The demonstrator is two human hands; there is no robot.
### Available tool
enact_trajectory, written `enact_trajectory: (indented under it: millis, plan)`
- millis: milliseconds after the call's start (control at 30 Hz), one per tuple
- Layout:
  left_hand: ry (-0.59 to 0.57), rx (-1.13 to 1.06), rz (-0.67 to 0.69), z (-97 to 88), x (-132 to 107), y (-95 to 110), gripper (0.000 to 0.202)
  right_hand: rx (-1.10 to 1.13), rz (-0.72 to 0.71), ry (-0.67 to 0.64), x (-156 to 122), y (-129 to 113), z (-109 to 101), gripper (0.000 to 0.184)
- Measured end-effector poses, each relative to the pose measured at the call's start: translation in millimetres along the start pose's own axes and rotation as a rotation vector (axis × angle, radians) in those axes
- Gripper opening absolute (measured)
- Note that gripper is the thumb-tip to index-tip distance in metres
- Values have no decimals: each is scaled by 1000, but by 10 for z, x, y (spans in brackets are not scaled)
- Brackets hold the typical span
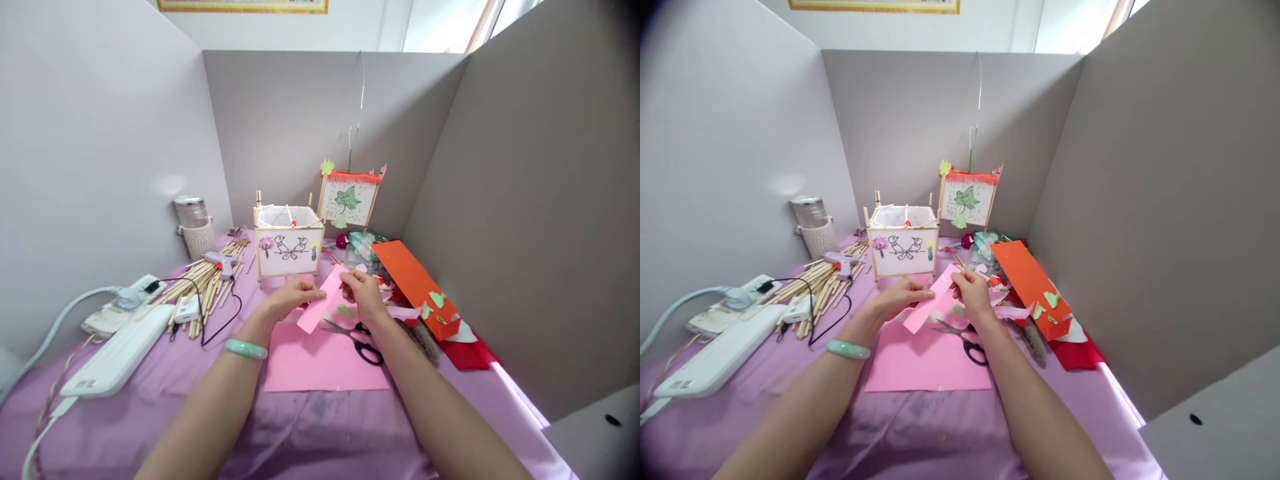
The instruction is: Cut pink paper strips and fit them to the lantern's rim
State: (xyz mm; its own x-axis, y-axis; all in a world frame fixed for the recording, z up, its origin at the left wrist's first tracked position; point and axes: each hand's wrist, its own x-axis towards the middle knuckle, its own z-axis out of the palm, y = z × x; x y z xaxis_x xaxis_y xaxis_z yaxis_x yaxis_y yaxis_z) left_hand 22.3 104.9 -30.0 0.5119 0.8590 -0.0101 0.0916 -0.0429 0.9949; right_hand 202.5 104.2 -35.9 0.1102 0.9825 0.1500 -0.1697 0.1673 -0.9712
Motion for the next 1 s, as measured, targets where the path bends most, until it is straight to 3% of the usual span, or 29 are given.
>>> enact_trajectory:
  millis: [300,400,500,700,800,867,1000]
  plan:
    - [-225,68,-38,12,-47,7,22,79,-51,191,155,44,-165,22]
    - [-234,50,-38,27,-48,6,22,91,-59,234,170,21,-190,22]
    - [-133,-37,-13,18,-37,4,23,98,-87,244,181,8,-214,21]
    - [341,-245,91,-89,30,0,33,67,-141,202,195,37,-246,17]
    - [515,-276,193,-132,65,-15,37,-8,-195,164,182,59,-232,17]
    - [565,-281,250,-146,76,-15,37,-39,-211,132,166,62,-222,17]
    - [531,-440,374,-154,70,31,40,-13,-162,26,133,39,-206,19]
